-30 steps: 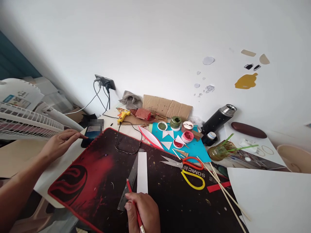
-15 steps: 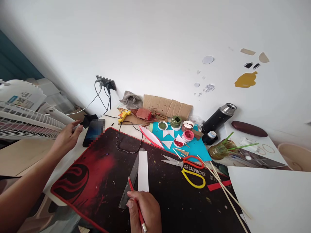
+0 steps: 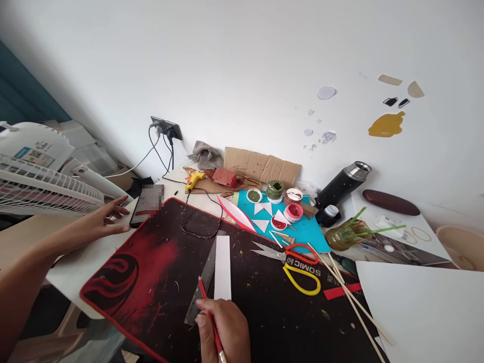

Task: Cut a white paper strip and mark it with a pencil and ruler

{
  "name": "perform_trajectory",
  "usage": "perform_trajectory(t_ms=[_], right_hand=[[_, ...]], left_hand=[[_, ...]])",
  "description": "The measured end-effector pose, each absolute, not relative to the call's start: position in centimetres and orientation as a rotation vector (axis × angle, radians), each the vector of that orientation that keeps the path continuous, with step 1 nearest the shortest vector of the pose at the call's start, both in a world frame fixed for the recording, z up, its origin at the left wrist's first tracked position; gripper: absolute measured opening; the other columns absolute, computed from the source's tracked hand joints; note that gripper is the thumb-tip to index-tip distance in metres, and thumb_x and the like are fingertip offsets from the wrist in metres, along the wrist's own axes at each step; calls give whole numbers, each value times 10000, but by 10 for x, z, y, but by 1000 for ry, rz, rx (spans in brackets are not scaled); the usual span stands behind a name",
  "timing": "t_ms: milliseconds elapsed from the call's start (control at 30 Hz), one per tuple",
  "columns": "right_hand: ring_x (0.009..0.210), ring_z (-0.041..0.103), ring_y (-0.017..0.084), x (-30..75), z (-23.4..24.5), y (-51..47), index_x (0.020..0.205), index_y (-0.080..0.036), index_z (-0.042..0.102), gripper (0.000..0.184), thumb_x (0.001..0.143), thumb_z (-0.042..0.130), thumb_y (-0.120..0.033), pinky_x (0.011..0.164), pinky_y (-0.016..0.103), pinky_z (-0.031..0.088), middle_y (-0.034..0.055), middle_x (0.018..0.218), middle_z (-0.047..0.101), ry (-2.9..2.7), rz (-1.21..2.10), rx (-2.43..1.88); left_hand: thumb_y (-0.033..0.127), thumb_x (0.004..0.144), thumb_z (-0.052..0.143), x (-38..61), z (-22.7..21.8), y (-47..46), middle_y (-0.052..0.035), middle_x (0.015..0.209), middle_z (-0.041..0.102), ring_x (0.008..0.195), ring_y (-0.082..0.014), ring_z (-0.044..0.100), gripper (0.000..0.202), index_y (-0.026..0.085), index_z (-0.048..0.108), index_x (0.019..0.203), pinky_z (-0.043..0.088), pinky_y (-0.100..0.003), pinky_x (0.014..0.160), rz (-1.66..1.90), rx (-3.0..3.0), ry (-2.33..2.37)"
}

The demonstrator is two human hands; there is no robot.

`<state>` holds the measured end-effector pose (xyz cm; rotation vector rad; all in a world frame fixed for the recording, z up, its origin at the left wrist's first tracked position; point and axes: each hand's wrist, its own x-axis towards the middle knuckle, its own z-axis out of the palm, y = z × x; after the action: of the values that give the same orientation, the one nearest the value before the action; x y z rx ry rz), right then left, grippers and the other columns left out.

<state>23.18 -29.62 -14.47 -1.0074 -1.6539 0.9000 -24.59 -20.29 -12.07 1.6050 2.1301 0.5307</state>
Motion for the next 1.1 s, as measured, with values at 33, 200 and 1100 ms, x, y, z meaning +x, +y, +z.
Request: perform_trajectory(t_ms=[33,200,1100], right_hand=[[700,784,198,232,-145,-296,1149,-284,816,315,1166,552,-455,701,278,638,43,807,792,-1658,900,-1004],[718,793,211,231,-144,-296,1150,-282,815,308,1162,556,-449,684,288,640,53,822,799,-1667,911,-1000],[740,770,215,231,-146,-296,1178,-305,794,321,1179,521,-474,749,314,595,36,832,800,-1774,858,-1017]], left_hand=[[931,668,710,-246,-120,-205,-131,1372,744,1170,-358,741,1357,222,303,1752,617,-475,1012,503,1616,2126],[890,684,723,-240,-121,-202,-141,1391,707,1189,-372,690,1305,232,348,1746,570,-503,1081,437,1708,2137],[767,779,637,-231,-126,-180,-127,1490,716,1040,-289,632,1120,206,379,1713,552,-413,975,520,1747,2111]])
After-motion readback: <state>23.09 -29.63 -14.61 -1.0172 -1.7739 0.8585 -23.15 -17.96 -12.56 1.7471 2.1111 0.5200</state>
